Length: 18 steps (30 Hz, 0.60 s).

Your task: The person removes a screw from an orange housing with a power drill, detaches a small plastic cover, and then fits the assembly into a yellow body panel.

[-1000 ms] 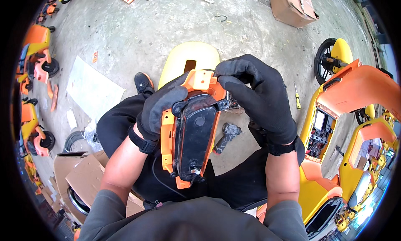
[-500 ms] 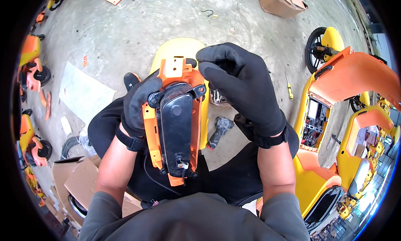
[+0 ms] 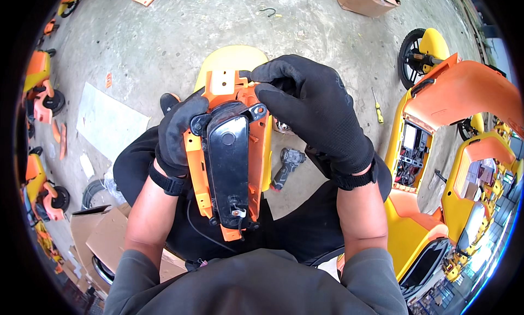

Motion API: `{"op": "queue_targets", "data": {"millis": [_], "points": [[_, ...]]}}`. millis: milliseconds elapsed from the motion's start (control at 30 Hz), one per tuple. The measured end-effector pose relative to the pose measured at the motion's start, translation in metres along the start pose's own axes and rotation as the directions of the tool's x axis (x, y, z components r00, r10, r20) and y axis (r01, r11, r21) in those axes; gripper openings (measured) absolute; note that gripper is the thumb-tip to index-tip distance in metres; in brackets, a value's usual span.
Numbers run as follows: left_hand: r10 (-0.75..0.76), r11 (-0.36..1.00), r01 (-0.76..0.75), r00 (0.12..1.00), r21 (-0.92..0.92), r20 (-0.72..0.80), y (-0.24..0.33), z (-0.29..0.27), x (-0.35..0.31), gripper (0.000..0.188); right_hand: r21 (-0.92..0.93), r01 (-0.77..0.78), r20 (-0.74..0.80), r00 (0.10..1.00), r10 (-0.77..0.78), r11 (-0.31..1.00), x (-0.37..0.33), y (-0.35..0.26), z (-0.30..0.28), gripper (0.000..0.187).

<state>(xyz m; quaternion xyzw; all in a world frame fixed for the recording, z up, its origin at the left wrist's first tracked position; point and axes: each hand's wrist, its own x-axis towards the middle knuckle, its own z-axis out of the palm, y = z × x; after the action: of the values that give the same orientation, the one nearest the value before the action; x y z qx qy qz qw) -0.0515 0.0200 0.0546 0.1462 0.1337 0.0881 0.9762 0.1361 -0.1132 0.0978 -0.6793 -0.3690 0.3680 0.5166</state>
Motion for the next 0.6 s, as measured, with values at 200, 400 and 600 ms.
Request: {"op": "queue_targets", "data": {"millis": [200,400,600], "points": [[-0.008,0.994,0.013,0.999,-0.107,0.052,-0.002,-0.014,-0.002,0.049,-0.044,-0.025,0.03,0.999,0.026,0.999,0.0,-0.004,-0.002,0.023],[0.066,0.956,-0.061,0.998,0.287,-0.007,-0.001,-0.006,-0.002,0.049,-0.034,0.008,0.006,1.0,-0.008,0.999,0.0,-0.002,-0.002,0.02],[0.05,0.975,-0.052,0.999,0.216,0.012,-0.004,-0.021,-0.003,0.048,0.073,-0.04,-0.05,0.998,0.044,0.997,0.002,-0.007,-0.009,0.021]]}}
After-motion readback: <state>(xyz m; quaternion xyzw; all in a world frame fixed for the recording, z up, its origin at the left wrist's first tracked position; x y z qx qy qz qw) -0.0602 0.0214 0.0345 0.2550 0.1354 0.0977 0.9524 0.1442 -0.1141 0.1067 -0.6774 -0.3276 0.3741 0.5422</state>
